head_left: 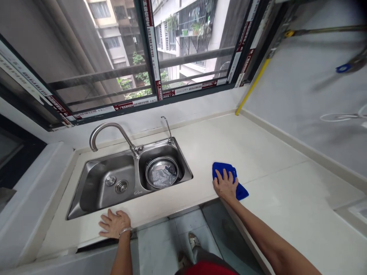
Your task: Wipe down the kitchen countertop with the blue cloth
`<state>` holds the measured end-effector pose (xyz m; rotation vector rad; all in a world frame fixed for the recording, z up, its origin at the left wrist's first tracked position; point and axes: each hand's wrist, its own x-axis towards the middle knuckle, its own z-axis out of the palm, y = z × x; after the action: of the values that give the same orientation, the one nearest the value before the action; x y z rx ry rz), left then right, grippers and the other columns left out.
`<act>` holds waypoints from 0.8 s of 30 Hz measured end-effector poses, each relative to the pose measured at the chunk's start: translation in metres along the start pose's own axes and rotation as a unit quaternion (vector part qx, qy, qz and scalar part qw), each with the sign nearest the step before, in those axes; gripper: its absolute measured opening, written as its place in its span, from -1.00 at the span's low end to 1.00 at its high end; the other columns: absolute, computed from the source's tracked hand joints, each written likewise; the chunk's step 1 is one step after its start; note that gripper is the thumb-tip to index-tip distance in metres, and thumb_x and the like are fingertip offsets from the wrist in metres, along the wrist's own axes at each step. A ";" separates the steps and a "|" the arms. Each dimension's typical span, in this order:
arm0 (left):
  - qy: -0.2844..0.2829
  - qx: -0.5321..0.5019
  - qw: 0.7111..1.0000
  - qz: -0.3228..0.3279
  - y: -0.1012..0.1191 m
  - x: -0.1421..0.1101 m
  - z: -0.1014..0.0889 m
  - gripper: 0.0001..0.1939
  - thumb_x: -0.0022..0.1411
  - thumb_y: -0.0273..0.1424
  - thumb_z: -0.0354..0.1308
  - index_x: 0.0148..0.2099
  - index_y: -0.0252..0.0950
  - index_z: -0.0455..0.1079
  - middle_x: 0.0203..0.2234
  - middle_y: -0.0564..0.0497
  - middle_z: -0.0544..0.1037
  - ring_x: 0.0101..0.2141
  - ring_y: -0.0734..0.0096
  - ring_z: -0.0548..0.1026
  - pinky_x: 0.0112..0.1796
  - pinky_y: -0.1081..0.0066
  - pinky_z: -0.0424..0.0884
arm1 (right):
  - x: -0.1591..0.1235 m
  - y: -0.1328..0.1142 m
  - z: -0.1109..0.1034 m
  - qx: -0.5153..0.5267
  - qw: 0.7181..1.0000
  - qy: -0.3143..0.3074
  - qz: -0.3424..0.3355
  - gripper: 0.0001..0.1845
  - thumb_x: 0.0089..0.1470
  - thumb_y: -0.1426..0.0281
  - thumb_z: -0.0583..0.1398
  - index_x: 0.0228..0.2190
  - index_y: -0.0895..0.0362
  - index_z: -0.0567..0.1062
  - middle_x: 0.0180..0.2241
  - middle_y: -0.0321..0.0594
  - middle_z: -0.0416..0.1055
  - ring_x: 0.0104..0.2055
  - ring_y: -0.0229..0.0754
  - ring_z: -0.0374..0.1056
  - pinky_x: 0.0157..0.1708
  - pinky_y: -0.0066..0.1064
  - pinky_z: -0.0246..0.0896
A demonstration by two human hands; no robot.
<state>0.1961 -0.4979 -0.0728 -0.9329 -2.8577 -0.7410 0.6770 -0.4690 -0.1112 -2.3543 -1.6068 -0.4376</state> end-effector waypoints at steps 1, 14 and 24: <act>0.000 0.000 1.000 -0.001 0.001 0.000 0.000 -0.41 0.30 -0.23 -0.23 0.27 -0.34 0.21 0.34 -0.32 0.15 0.34 -0.20 0.04 0.22 -0.37 -0.04 | -0.001 -0.005 -0.002 0.000 1.000 -0.008 0.007 -0.46 0.27 0.27 -0.03 0.23 0.03 0.33 0.30 0.03 0.12 0.32 0.26 -0.04 0.20 0.24 -0.19; 0.007 0.011 1.000 0.005 0.003 0.000 0.000 -0.41 0.29 -0.21 -0.22 0.27 -0.34 0.21 0.33 -0.33 0.17 0.33 -0.22 0.06 0.21 -0.38 -0.03 | -0.031 -0.132 -0.036 0.094 0.984 -0.138 -0.061 -0.42 0.25 0.25 0.03 0.28 0.02 0.26 0.38 -0.04 -0.05 0.39 0.28 -0.19 0.26 0.27 -0.37; -0.005 0.027 1.000 0.008 -0.002 0.011 0.014 -0.42 0.24 -0.20 -0.18 0.26 -0.24 0.21 0.33 -0.36 0.15 0.34 -0.31 0.02 0.17 -0.48 -0.04 | -0.051 -0.154 -0.047 0.229 0.935 -0.146 -0.227 -0.39 0.25 0.16 0.10 0.28 -0.03 0.22 0.36 -0.08 0.02 0.40 0.24 -0.21 0.31 0.24 -0.39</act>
<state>0.1875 -0.4869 -0.0839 -0.9538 -2.8602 -0.6573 0.5106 -0.4753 -0.0808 -1.7538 -2.1160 0.2103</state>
